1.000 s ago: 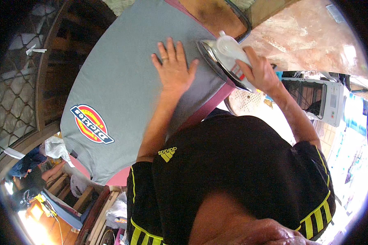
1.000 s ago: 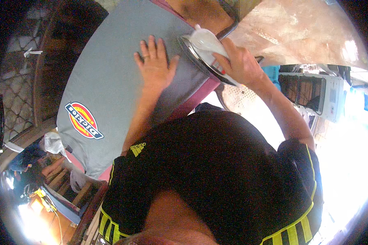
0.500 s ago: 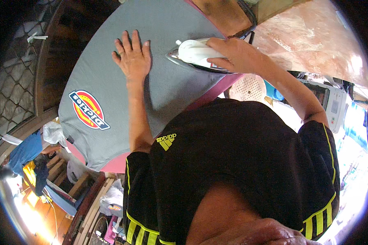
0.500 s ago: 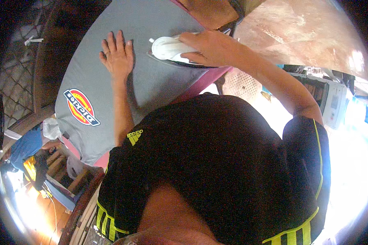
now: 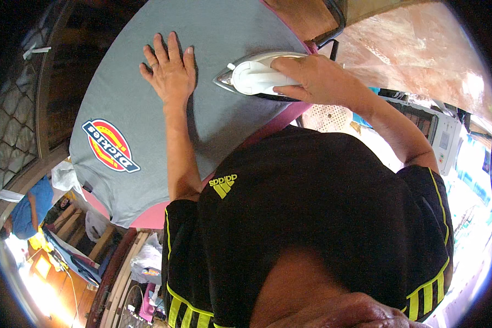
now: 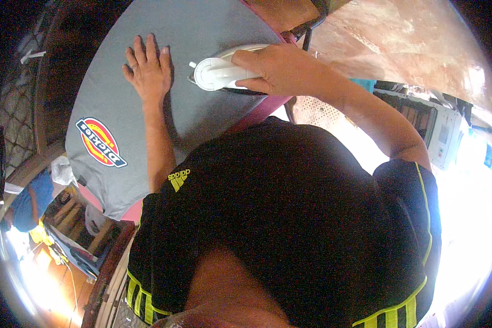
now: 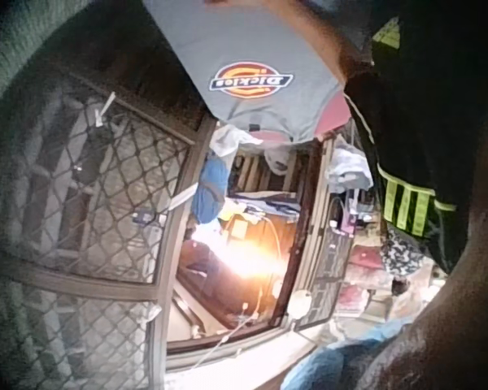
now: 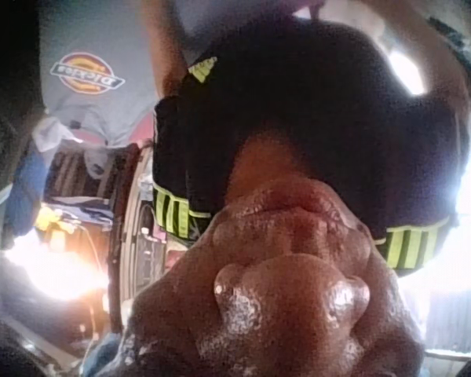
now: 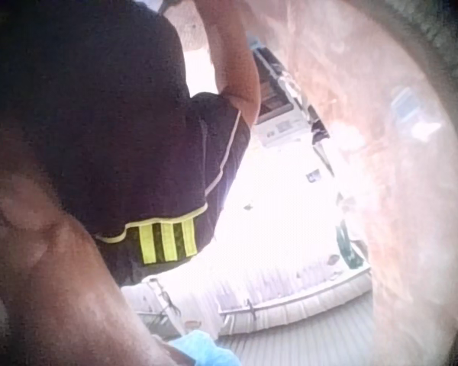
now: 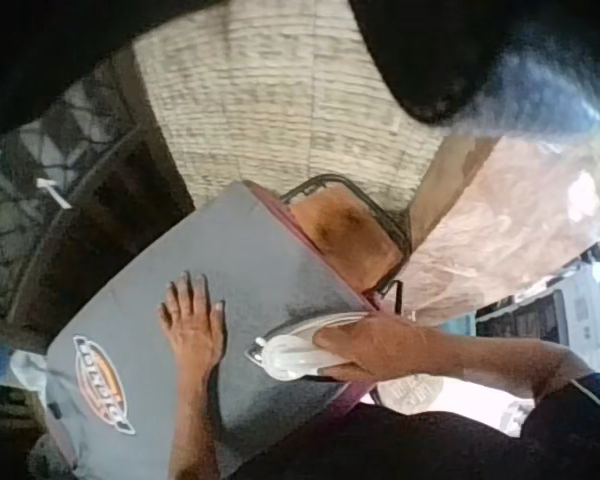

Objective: The person irons a grey t-shirt with a Dickies logo on a pink ironing board. They smooth the fabric with their hands and use a white electric iron to press the garment, flipping it over to iron both sides.

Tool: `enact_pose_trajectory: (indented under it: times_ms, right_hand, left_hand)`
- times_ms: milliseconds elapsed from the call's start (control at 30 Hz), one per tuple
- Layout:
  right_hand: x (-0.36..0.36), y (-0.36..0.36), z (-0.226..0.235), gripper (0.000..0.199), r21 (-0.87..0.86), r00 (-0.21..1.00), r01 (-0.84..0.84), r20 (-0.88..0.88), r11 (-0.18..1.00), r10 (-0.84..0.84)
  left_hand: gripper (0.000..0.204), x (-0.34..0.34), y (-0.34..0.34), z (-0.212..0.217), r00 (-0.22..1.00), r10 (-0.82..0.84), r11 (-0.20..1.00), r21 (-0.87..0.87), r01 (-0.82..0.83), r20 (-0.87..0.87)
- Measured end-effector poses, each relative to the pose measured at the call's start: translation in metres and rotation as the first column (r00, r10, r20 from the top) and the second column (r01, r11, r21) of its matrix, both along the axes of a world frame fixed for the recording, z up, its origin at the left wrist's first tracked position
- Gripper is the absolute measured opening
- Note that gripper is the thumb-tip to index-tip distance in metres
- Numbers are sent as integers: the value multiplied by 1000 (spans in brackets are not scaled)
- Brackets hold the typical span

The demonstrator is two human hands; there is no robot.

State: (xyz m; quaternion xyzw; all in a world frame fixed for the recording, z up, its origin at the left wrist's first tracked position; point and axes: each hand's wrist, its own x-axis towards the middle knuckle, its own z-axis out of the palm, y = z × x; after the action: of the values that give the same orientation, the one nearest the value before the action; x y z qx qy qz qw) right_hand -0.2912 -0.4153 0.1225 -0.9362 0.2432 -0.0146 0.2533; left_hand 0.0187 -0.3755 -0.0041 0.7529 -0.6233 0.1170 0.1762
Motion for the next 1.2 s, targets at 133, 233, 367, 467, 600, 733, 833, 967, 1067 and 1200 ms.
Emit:
enact_pose_trajectory:
  times_ms: [133, 233, 367, 467, 600, 733, 833, 967, 1067, 1200]
  right_hand:
    - [-19, 0, -1, 42, 13, 1000, 25, 15, 1000, -25]
    - [-47, -9, -1, 43, 4, 989, 141, 37, 990, -141]
    - [-84, -54, -4, 45, 84, 849, 521, 52, 849, -526]
    - [-76, -97, -17, 43, -13, 820, 541, 229, 841, -525]
    - [-48, -137, -20, 41, -60, 807, 566, 245, 822, -538]
    - [-25, -170, -36, 44, 30, 725, 676, 155, 737, -671]
    - [-21, -192, -64, 42, -162, 745, 648, 338, 744, -575]
    - [-45, -215, -109, 43, -648, 887, 435, 428, 625, -174]
    - [-57, -219, -124, 44, -671, 873, 453, 466, 587, -141]
    - [7, -169, -60, 34, -480, 592, 692, 805, 539, -43]
  left_hand:
    - [54, -1, 3, 3, 1000, -4, 1000, 24, 5, -10]
    - [53, -3, -2, 4, 1000, 15, 999, 33, -15, 6]
    - [51, -15, -4, 8, 1000, 26, 999, 25, -26, -11]
    - [41, -53, -17, 23, 960, -248, 966, -103, 235, -133]
    - [33, -105, -46, 29, 780, -592, 801, -255, 542, -202]
    - [36, -131, -65, 28, 741, -651, 759, -158, 632, -165]
    - [31, -137, -77, 22, 748, -656, 753, -157, 639, -98]
    - [20, -143, -84, 25, 743, -663, 747, -152, 647, -91]
    - [16, -147, -92, 24, 720, -683, 728, -184, 660, -121]
    - [12, -130, -82, 17, 694, -695, 708, -346, 616, -185]
